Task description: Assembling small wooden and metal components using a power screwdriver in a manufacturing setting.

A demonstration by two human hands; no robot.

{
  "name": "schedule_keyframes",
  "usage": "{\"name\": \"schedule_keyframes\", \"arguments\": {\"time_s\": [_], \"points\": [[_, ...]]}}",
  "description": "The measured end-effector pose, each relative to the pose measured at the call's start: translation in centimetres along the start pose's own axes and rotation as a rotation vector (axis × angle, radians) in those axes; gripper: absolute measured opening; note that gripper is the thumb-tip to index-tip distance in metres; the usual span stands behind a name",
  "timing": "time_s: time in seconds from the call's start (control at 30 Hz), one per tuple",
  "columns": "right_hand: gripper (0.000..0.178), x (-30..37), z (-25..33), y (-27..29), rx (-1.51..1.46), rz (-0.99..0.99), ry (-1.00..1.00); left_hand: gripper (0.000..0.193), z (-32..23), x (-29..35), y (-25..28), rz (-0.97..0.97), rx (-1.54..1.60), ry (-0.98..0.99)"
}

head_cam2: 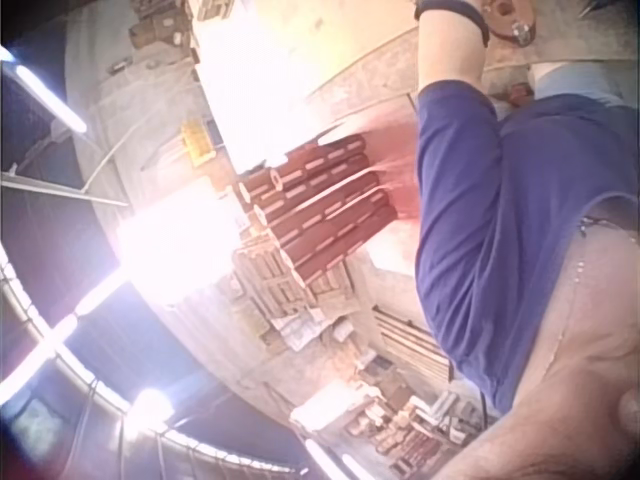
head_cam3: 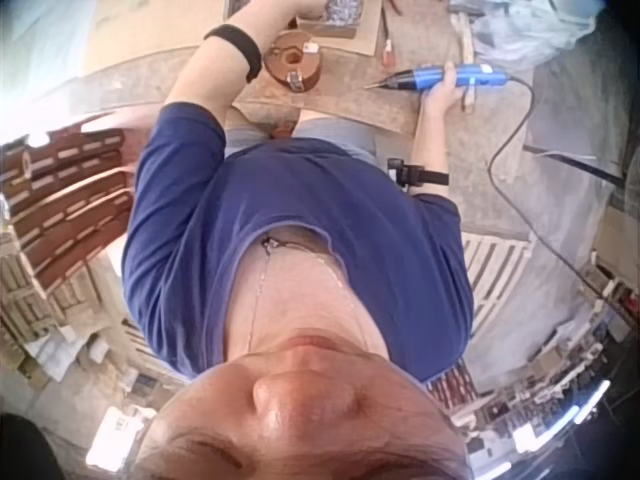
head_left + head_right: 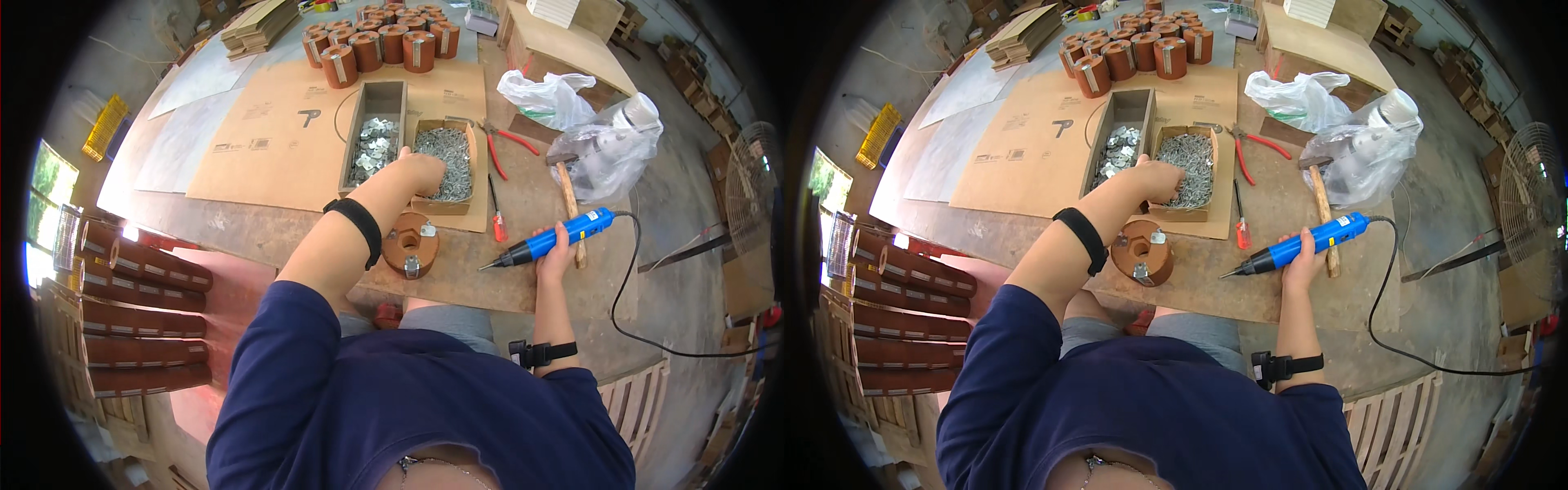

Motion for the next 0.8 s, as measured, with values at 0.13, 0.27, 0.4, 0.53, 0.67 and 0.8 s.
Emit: {"name": "schedule_keyframes", "arguments": {"time_s": [0.13,0.27,0.4,0.53,0.67,0.8], "points": [[0.029,0.2,-0.1,-0.2,-0.009,0.012,0.001,0.02,0.4,-0.5,-0.3,0.029,-0.066,0.011],[0.03,0.1,0.2,-0.3,0.001,0.019,0.014,0.028,-0.3,0.4,1.0,0.015,-0.068,0.026],[0.026,0.6,0.4,-0.8,0.036,0.019,0.042,0.021,0.3,1.6,1.5,-0.333,0.121,-0.073],[0.026,0.5,0.4,-0.6,0.034,0.013,0.048,0.021,-0.6,5.5,3.3,-0.64,0.377,-0.186],[0.023,0.4,0.8,-0.5,-0.052,-0.029,-0.095,0.024,-0.8,10.2,2.4,-0.8,0.649,-0.231],[0.023,2.3,3.7,-3.3,-0.115,0.107,-0.052,0.027,-3.0,14.7,1.4,-0.813,0.694,-0.212]]}}
Point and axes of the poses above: each hand's wrist, its own x-axis away from the middle knuckle, its own y-axis out of the back of the hand, z = x × y, the point moved 2 cm from there along -x, towards the middle knuckle, and after that the axes turned 12 degrees about -y, right-handed, at the moved point
